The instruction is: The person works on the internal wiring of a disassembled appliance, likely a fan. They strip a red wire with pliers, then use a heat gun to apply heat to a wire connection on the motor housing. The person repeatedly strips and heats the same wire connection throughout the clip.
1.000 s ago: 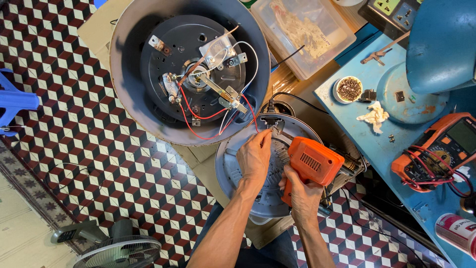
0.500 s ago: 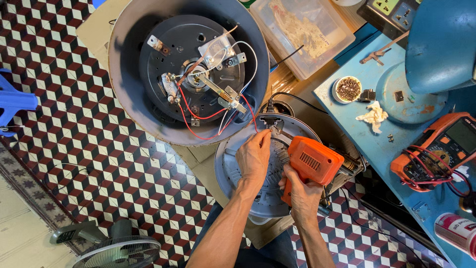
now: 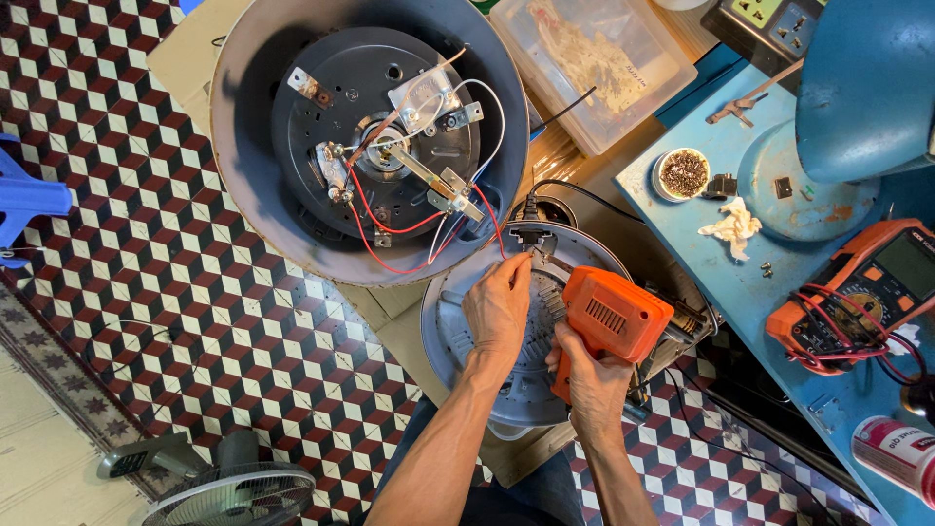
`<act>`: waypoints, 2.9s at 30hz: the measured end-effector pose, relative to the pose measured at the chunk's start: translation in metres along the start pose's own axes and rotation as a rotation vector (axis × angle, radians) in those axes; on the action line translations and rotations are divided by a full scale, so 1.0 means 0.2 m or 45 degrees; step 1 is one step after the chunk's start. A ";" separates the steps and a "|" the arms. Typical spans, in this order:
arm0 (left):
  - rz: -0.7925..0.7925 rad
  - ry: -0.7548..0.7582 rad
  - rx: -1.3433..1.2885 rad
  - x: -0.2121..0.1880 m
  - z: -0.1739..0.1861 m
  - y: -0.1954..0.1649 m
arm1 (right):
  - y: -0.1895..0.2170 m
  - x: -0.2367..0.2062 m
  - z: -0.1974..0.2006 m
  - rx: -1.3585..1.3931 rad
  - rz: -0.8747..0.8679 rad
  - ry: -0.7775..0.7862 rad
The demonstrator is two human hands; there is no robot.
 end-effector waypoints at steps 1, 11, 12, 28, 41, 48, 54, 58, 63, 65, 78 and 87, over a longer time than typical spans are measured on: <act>-0.002 -0.005 -0.005 0.00 0.00 0.00 | 0.00 0.00 0.00 -0.001 0.005 0.005; -0.010 -0.008 0.009 0.00 -0.01 0.01 | 0.03 -0.02 -0.01 -0.070 0.055 -0.013; -0.006 -0.004 -0.001 0.00 -0.01 0.01 | 0.03 -0.02 -0.01 -0.090 0.041 -0.023; -0.035 -0.018 -0.008 0.00 0.00 0.00 | 0.02 0.01 0.00 -0.077 0.060 -0.034; -0.028 -0.012 0.002 0.00 -0.01 0.01 | 0.02 0.00 0.01 -0.099 0.051 -0.022; -0.030 -0.025 -0.012 -0.01 -0.01 0.00 | 0.01 -0.01 0.02 -0.084 -0.001 -0.055; -0.009 -0.025 -0.015 -0.01 -0.01 0.00 | 0.02 0.00 0.02 -0.106 0.001 -0.056; -0.025 -0.037 -0.008 -0.01 0.00 -0.01 | 0.03 -0.01 0.02 -0.093 0.005 -0.047; -0.029 -0.045 -0.001 -0.01 0.00 -0.01 | 0.02 -0.01 0.02 -0.086 -0.012 -0.049; -0.042 -0.056 -0.002 -0.01 0.01 -0.01 | 0.02 -0.01 0.02 -0.105 -0.014 -0.057; -0.042 -0.038 -0.021 -0.01 -0.02 0.00 | 0.04 -0.01 0.02 -0.149 -0.005 -0.042; -0.060 -0.042 -0.001 -0.01 -0.01 0.00 | 0.02 -0.01 0.01 -0.106 -0.008 -0.035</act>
Point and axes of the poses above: each hand's wrist, its own x-axis towards the middle knuckle, its own z-axis out of the back of the hand, y = z × x, the point moved 8 cm from there along x, towards the middle knuckle, and after that the axes turned 13 degrees about -z, right-handed, at the moved point
